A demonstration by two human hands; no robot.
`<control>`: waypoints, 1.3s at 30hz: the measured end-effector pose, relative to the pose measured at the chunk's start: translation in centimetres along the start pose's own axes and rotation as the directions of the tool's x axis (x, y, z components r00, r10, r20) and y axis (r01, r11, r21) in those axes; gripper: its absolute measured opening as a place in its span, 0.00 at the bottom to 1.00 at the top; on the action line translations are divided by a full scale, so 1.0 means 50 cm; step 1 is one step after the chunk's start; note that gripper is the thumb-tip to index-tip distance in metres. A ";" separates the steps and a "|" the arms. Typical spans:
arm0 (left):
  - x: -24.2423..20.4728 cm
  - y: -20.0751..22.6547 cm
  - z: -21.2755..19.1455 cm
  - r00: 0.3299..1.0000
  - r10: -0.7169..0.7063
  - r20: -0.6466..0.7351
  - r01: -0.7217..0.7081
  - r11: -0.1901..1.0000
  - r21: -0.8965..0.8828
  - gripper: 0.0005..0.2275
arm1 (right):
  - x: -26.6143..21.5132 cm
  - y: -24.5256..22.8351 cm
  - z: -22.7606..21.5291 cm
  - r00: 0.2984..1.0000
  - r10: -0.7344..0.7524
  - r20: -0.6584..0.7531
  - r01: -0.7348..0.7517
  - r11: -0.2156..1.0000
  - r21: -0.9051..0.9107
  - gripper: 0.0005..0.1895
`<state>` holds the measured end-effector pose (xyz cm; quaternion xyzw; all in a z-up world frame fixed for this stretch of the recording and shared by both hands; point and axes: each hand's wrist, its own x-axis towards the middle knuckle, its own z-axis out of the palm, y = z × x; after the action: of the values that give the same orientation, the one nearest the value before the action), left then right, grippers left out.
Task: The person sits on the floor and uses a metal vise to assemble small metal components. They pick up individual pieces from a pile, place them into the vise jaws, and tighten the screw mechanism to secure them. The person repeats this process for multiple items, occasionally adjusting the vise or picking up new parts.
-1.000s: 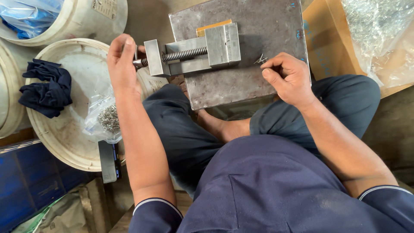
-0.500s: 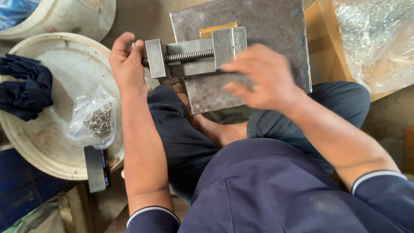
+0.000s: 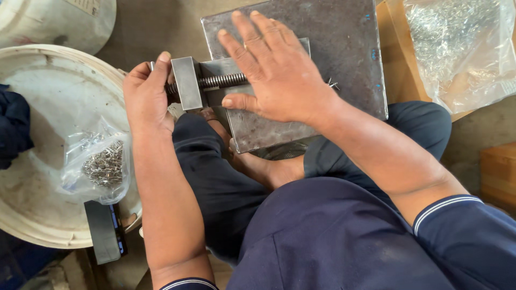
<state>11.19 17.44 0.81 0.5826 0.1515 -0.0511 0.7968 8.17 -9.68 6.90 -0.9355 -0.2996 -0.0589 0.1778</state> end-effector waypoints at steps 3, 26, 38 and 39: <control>-0.002 0.009 0.005 0.999 -0.029 -0.031 0.030 1.000 0.008 0.12 | -0.004 0.014 -0.010 0.999 0.053 0.010 -0.052 0.998 -0.043 0.54; 0.027 -0.058 -0.034 0.851 0.520 0.078 -0.487 0.724 0.488 0.18 | -0.020 0.040 -0.013 0.996 0.090 -0.024 -0.091 0.995 -0.049 0.42; 0.026 -0.064 -0.014 0.932 0.346 -0.109 -0.347 0.938 0.009 0.15 | 0.101 0.108 -0.066 0.910 -0.038 0.412 -0.114 0.934 0.338 0.33; 0.024 -0.060 -0.014 0.929 0.354 -0.106 -0.357 0.934 -0.006 0.14 | 0.114 0.109 -0.051 0.855 -0.049 0.517 -0.173 0.912 0.372 0.34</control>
<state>11.42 17.25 -2.49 0.5922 0.0850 0.1260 0.7914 15.97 -11.64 8.89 -0.8686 -0.3106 0.2629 0.2828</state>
